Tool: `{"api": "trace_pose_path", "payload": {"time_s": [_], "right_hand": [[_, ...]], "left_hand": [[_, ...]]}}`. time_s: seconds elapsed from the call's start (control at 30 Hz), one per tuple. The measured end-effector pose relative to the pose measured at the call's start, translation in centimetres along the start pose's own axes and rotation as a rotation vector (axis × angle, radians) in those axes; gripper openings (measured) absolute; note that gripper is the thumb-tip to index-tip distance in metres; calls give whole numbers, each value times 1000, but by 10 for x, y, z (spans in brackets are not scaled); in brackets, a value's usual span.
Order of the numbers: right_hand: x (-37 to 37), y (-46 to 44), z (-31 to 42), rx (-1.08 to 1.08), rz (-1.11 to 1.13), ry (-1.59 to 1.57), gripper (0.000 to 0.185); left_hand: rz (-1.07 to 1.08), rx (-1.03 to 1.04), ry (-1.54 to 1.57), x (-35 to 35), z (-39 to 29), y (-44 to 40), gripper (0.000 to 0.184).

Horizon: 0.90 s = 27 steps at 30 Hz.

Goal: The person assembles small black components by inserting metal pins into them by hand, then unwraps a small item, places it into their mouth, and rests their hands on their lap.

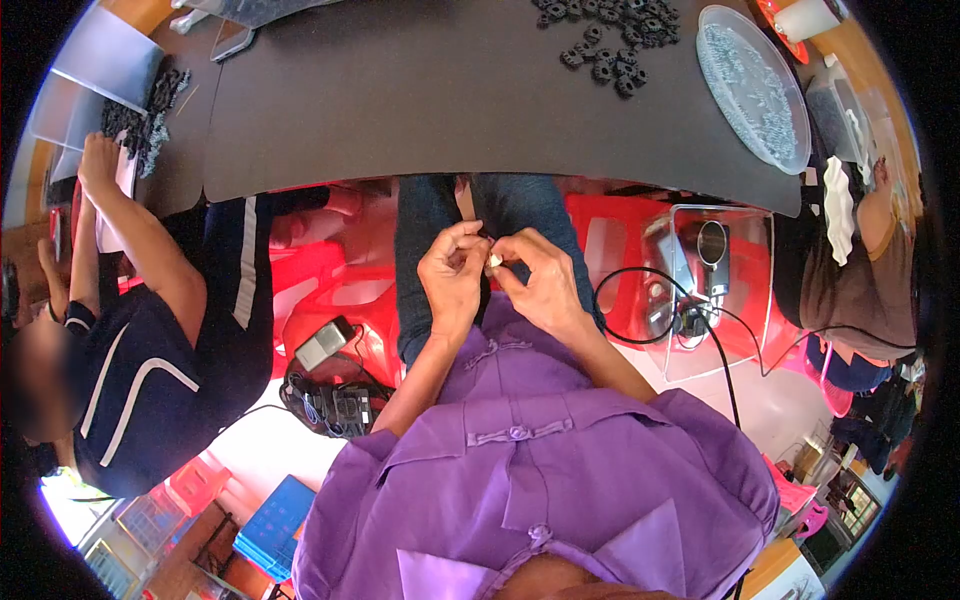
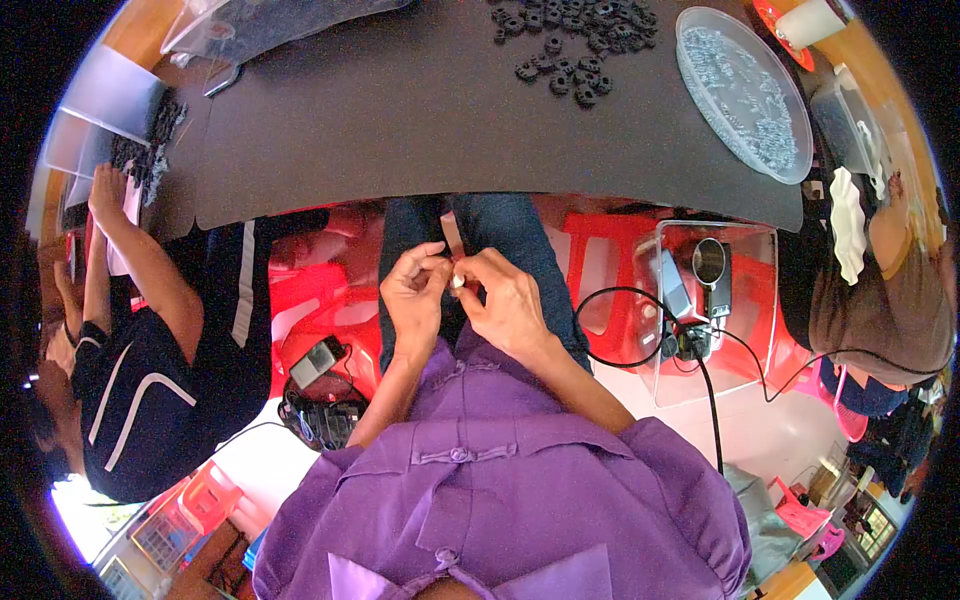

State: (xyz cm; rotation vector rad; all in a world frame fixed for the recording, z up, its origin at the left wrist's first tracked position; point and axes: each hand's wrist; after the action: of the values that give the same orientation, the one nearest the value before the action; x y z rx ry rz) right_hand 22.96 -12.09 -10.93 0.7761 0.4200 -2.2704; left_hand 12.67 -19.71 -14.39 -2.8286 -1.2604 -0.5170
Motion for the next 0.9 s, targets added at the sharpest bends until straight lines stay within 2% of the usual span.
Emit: {"api": "trace_pose_path", "payload": {"time_s": [0.07,0.17,0.27,0.3,0.37,0.4,0.47,0.5,0.53,0.57,0.6,0.7,0.8,0.9], "right_hand": [[-2,-1,0,50,46,-25,14],[-4,-2,-2,43,-37,-121,15],[-15,-6,2,169,-6,-415,19],[-20,-7,6,169,-11,-415,19],[-38,-13,27,171,141,-924,20],[-50,-16,43,161,218,-1040,22],[-66,-15,68,25,367,-1250,27],[-73,-17,81,-69,481,-1388,31],[-80,-20,96,-125,591,-1564,30],[-76,-21,103,-295,661,-1704,28],[-78,-22,111,-371,746,-1800,25],[-85,-18,126,-361,878,-1956,19],[-81,-17,131,-441,899,-1992,18],[-85,-15,134,-432,898,-1969,17]], "left_hand": [[4,17,-24,0,0,0,19],[-11,8,-30,2,-2,-2,18],[-38,-22,-25,1,-4,-4,17],[-43,-20,-4,1,-3,-4,17],[-52,-6,25,-4,5,-4,16],[-38,-2,38,-7,11,-4,16],[-15,6,50,-4,1,-1,17],[-96,-146,39,-9,15,-2,17],[-45,-94,116,-16,29,0,17],[-31,-47,41,-11,17,2,17],[-34,-59,31,-10,15,4,18],[-38,-71,13,-10,15,8,18],[-33,-99,-15,-9,13,10,17],[-5,-95,10,-8,15,9,17]]}}
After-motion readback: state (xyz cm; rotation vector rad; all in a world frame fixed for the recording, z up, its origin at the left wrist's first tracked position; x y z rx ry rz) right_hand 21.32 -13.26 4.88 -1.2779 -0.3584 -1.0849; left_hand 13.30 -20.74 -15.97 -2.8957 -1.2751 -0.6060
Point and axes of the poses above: each hand's wrist, its own y-axis away from the middle knuckle, its own x-axis out of the palm, z = x × y, and after that the axes turned 11 degrees about y, right-handed
